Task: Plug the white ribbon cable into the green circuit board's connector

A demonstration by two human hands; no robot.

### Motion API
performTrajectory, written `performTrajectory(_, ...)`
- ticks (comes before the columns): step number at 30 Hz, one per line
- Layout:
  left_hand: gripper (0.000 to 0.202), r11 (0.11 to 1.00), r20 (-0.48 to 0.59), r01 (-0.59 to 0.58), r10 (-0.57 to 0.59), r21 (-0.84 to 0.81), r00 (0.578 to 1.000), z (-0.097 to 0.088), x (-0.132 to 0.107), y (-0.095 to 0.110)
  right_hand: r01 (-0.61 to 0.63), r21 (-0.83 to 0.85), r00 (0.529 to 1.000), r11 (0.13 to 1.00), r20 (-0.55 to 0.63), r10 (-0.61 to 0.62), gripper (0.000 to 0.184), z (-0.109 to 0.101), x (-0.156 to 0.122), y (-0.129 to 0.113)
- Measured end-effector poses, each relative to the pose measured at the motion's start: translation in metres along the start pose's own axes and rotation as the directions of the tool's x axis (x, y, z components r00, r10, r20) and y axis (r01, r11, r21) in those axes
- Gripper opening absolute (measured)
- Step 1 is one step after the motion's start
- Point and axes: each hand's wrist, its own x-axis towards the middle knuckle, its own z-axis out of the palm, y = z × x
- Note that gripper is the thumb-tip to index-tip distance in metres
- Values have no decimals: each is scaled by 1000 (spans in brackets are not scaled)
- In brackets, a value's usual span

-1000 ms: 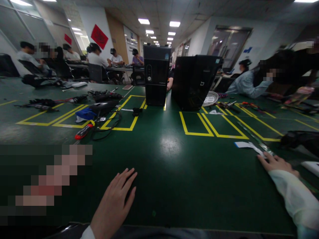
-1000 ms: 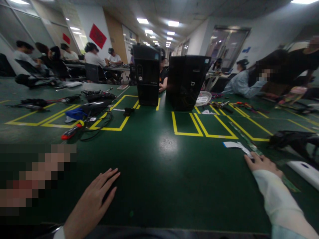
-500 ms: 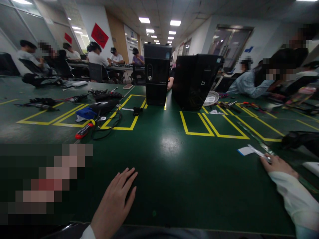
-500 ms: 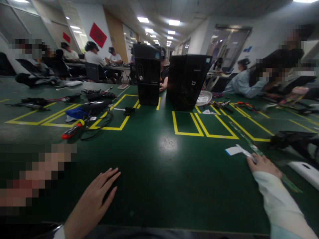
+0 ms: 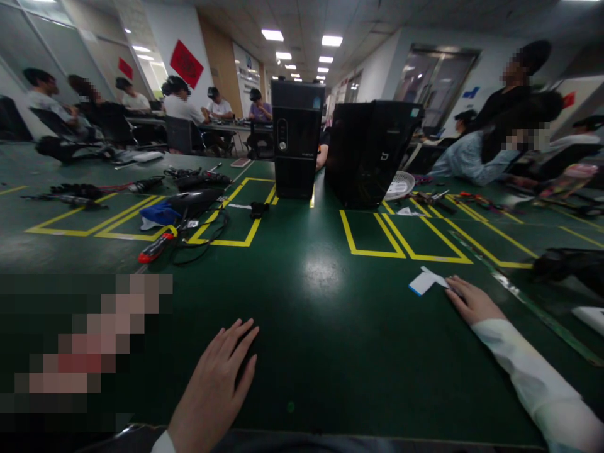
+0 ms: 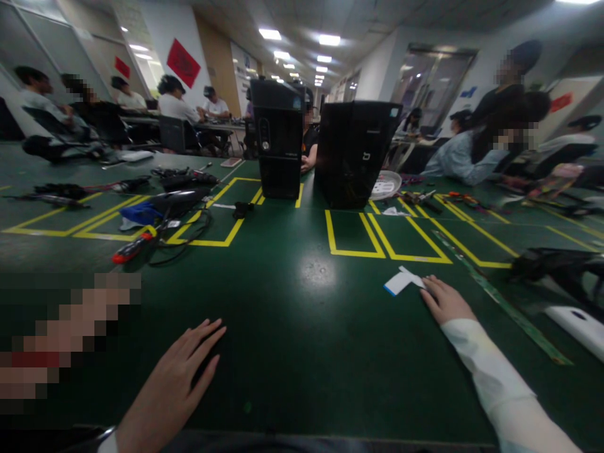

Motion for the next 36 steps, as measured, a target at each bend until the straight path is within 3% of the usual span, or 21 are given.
performTrajectory(4,43,1000,-2,-3,3,-8,1000,-1,1,2,226,124,974,966,-4,-227,44,3,1,-47)
performTrajectory(7,43,1000,-3,0,0,-5,1000,-2,1,2,430,251,903,867,-115,-415,41,0,2,-91)
performTrajectory(10,44,1000,0,-2,2,3,1000,-1,0,1,562,302,827,770,-191,-528,37,-9,4,-137)
performTrajectory(16,44,1000,-5,9,-9,-5,1000,1,0,0,684,355,724,637,-228,-651,32,-22,3,-223)
performTrajectory(22,48,999,-59,53,-53,-3,997,1,-3,1,731,447,628,515,-148,-764,35,-41,-27,-292)
performTrajectory(27,48,999,-46,43,-43,-3,998,3,-5,-2,751,507,534,424,-89,-841,44,-57,-56,-319)
performTrajectory(33,42,1000,-15,11,-11,-29,1000,3,-6,-6,756,520,505,396,-79,-860,44,-60,-63,-321)
performTrajectory(36,40,999,-10,20,-20,-37,1000,2,-4,-5,773,541,470,330,-140,-871,45,-55,-59,-316)
